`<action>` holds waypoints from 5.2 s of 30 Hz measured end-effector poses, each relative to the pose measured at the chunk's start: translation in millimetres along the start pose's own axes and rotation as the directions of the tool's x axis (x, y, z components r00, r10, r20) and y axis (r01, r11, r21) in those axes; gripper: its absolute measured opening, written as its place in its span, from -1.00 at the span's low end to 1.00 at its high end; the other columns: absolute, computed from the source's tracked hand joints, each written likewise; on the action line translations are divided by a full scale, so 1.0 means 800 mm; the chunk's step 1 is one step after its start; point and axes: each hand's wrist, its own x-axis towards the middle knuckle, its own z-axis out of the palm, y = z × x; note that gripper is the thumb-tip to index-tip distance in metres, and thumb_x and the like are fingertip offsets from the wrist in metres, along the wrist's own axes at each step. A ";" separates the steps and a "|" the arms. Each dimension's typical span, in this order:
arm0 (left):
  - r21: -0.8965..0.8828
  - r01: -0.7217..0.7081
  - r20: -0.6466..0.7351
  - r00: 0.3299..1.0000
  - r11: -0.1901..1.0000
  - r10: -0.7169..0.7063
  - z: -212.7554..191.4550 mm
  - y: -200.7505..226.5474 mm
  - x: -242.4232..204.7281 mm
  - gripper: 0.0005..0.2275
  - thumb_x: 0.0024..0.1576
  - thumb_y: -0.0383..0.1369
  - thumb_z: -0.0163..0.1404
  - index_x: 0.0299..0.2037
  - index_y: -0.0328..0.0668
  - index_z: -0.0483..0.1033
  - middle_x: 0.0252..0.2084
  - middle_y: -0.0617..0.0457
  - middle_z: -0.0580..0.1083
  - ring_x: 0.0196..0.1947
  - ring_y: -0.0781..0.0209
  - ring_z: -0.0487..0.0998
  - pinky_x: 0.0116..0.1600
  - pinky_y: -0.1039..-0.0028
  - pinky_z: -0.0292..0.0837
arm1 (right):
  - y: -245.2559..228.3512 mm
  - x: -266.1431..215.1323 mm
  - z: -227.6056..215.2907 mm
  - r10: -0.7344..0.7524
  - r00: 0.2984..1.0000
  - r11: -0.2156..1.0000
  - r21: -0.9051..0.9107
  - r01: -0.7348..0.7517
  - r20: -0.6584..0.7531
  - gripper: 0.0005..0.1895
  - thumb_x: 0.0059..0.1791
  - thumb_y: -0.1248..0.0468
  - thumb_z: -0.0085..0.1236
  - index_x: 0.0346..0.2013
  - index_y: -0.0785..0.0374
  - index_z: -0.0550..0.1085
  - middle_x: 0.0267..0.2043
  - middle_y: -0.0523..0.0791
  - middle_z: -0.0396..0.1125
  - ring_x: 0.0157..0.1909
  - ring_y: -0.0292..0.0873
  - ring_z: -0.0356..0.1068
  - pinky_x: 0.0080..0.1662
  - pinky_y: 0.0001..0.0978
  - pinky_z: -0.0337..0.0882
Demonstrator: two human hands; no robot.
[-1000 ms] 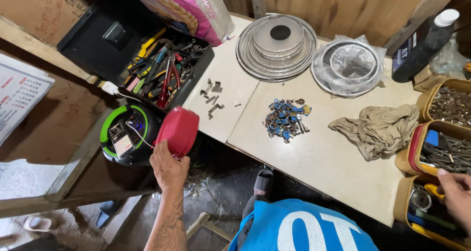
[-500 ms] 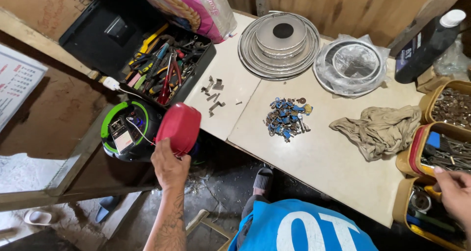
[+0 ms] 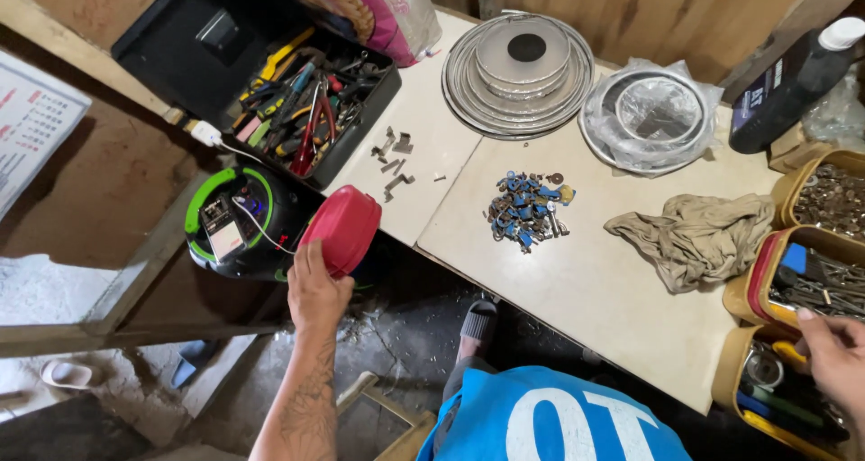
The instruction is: The person pours small metal parts from a red container onto a workbench, then picks up and separates individual pieces by hand. They place some items into nearby storage bins and continue sorting the remaining pile on the table.
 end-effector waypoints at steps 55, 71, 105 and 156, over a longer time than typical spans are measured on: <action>-0.424 0.901 0.843 0.428 -0.089 0.324 0.079 0.305 -0.110 -0.38 -0.03 -0.24 0.35 0.24 -0.01 0.33 0.14 -0.18 0.39 -0.07 -0.15 0.61 -0.15 0.00 0.72 | -0.178 -0.065 0.173 0.050 0.993 0.968 0.240 -0.076 0.109 -0.72 -0.11 0.31 0.42 -0.11 0.25 0.63 -0.29 0.06 0.53 -0.32 -0.10 0.55 -0.27 -0.31 0.58; -0.055 0.995 0.936 0.082 -0.089 0.341 0.097 0.378 -0.106 -0.34 0.25 0.18 -0.08 0.26 -0.30 0.34 0.24 -0.35 0.34 0.27 -0.41 0.40 0.24 -0.15 0.40 | -0.229 -0.163 0.184 -0.198 0.945 0.950 0.288 0.119 0.261 -0.69 -0.01 0.07 0.23 -0.15 0.21 0.66 -0.21 0.05 0.56 -0.06 0.07 0.55 0.04 -0.09 0.48; -0.189 0.951 0.926 0.256 -0.247 0.278 0.070 0.270 0.007 -0.47 0.24 0.11 -0.15 0.20 -0.09 0.53 0.11 -0.15 0.56 0.07 -0.14 0.59 0.21 0.13 0.46 | -0.120 -0.169 0.119 -0.528 0.825 0.731 -0.387 0.562 0.201 -0.48 -0.19 0.24 0.35 0.08 -0.03 0.51 0.38 0.07 0.16 0.43 0.32 0.14 0.37 0.16 0.23; -0.479 0.751 0.878 0.420 0.454 0.232 0.079 0.311 0.014 -0.61 0.04 -0.27 0.29 -0.02 -0.39 0.60 -0.23 -0.32 0.57 -0.50 0.01 0.66 -0.44 0.40 0.70 | -0.147 -0.081 0.199 0.300 0.910 0.729 0.547 -0.411 0.285 -0.40 0.06 0.02 0.27 0.24 0.36 0.42 0.14 0.20 0.32 0.07 0.23 0.38 -0.03 0.15 0.45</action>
